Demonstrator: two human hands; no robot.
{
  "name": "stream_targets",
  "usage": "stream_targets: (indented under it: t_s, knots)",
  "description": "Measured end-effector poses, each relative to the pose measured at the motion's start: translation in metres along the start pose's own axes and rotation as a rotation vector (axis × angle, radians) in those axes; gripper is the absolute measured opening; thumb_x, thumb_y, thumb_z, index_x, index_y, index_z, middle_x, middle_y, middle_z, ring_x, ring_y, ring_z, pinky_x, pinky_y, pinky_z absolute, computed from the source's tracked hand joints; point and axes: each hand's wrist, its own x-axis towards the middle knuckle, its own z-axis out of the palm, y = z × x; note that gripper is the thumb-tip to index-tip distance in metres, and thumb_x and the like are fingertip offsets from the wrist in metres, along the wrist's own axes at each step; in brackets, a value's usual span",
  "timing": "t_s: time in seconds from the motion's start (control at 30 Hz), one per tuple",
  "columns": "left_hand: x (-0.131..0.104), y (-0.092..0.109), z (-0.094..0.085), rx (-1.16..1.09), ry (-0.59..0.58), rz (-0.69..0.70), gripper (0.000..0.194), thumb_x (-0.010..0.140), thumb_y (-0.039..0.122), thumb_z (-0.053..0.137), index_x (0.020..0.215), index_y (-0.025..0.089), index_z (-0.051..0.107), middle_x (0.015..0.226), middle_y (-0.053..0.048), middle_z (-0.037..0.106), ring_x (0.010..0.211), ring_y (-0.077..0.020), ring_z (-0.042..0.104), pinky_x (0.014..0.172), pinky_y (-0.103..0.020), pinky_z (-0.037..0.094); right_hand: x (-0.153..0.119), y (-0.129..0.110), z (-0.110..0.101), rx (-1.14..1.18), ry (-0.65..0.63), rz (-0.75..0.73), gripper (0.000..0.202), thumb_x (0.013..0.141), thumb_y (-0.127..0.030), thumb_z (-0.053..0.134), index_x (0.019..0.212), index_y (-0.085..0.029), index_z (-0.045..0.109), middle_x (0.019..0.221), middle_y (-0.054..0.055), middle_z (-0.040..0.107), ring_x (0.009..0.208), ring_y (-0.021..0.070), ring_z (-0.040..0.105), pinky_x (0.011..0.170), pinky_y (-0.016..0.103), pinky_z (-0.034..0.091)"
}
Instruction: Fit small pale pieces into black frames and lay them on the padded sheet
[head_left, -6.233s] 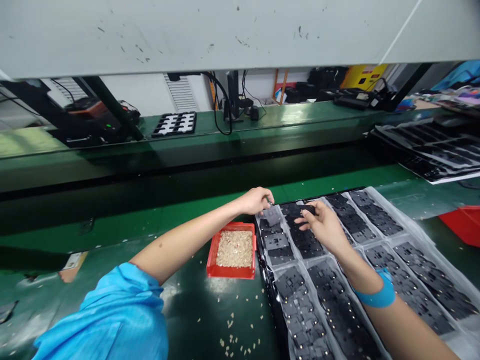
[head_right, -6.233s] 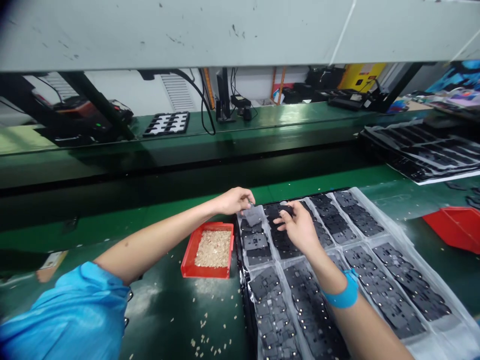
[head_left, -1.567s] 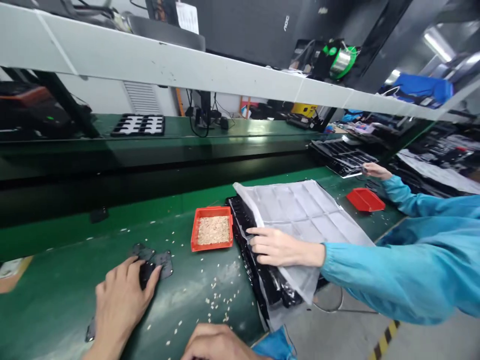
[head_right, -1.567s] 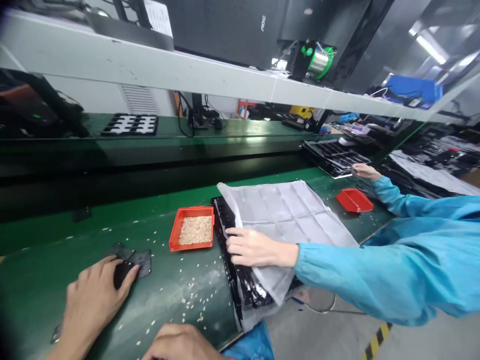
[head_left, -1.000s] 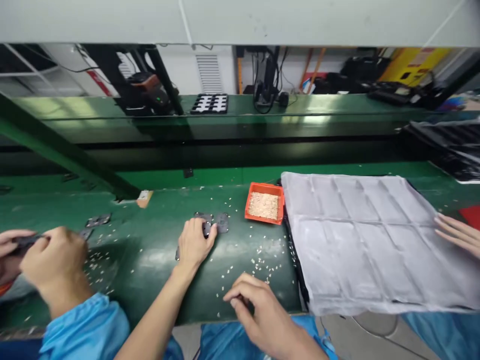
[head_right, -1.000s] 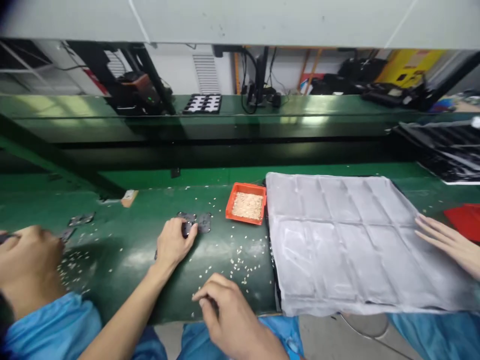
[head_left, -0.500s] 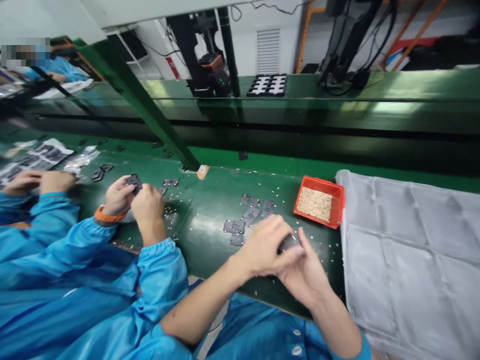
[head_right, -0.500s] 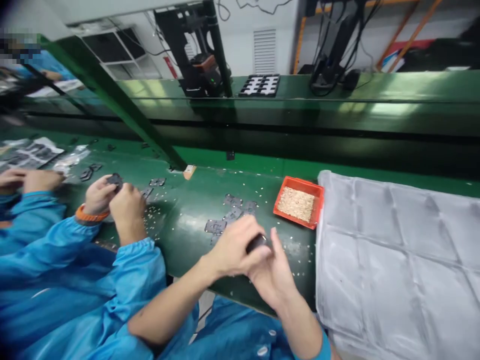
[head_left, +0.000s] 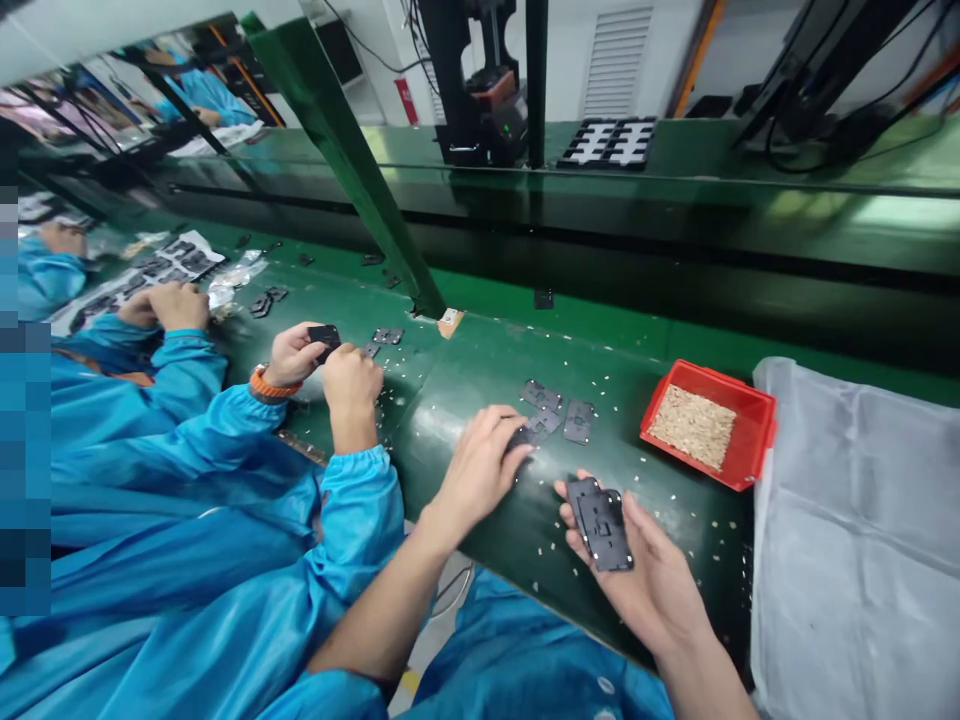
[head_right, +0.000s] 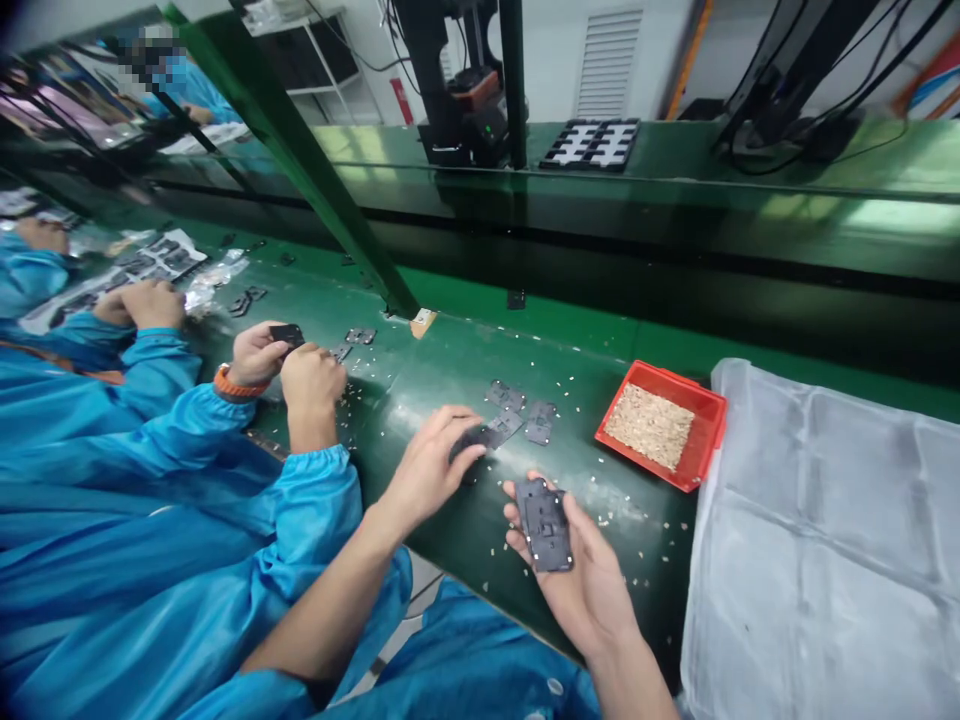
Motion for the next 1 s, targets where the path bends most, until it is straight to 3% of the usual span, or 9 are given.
stream_targets:
  t_s: [0.1,0.27,0.4,0.57,0.77,1.0]
  knots:
    - [0.003,-0.026,-0.003,0.221,-0.174,-0.159,0.03,0.096,0.018,0.072,0.126,0.017,0.067,0.126,-0.013,0.067,0.118,-0.0336,0.06,0.104,-0.053,0.052,0.004,0.005,0.0,-0.05,0.049,-0.065,0.05,0.081,-0.029,0.091,0.128,-0.019,0.077,0.13,0.015,0.077,0.09,0.0186,0.072,0.079,0.029,0.061]
    - [0.006,-0.035,-0.004,0.215,-0.202,-0.236,0.007,0.098,0.016,0.068,0.105,0.019,0.068,0.106,-0.008,0.07,0.106,-0.0286,0.064,0.098,-0.045,0.053,0.004,0.011,0.002,-0.142,0.074,-0.197,0.052,0.08,-0.028,0.092,0.129,-0.023,0.076,0.112,0.01,0.077,0.078,0.0153,0.061,0.069,0.027,0.055]
    - [-0.003,-0.024,-0.008,0.205,-0.17,-0.295,0.007,0.103,0.023,0.06,0.099,0.018,0.064,0.103,-0.008,0.065,0.102,-0.0265,0.065,0.093,-0.041,0.055,0.0,0.011,0.002,-0.145,0.051,-0.237,0.049,0.08,-0.024,0.089,0.128,-0.028,0.077,0.102,0.003,0.068,0.078,0.0144,0.058,0.071,0.028,0.054]
    - [-0.019,0.004,0.01,0.317,-0.243,-0.3,0.011,0.094,0.015,0.069,0.104,0.017,0.065,0.133,-0.016,0.056,0.121,-0.0331,0.055,0.101,-0.047,0.05,0.002,0.022,-0.001,-0.226,0.092,-0.24,0.044,0.08,-0.028,0.089,0.123,-0.024,0.077,0.093,0.001,0.063,0.066,0.0111,0.052,0.057,0.026,0.047]
    - [-0.019,0.017,0.024,0.331,-0.289,-0.319,0.013,0.092,0.008,0.064,0.101,0.017,0.064,0.109,-0.013,0.061,0.109,-0.0328,0.058,0.095,-0.045,0.05,0.007,0.039,-0.009,-0.422,0.154,-0.352,0.054,0.08,-0.044,0.09,0.124,-0.019,0.072,0.084,-0.001,0.061,0.057,0.0087,0.047,0.051,0.024,0.038]
    - [-0.028,0.026,0.011,0.196,-0.313,-0.237,0.014,0.092,0.008,0.064,0.097,0.019,0.059,0.104,-0.009,0.064,0.092,-0.0255,0.065,0.084,-0.037,0.052,0.006,0.042,-0.004,-0.517,0.179,-0.412,0.06,0.081,-0.055,0.086,0.127,-0.023,0.063,0.104,0.001,0.066,0.058,0.0082,0.049,0.052,0.025,0.038]
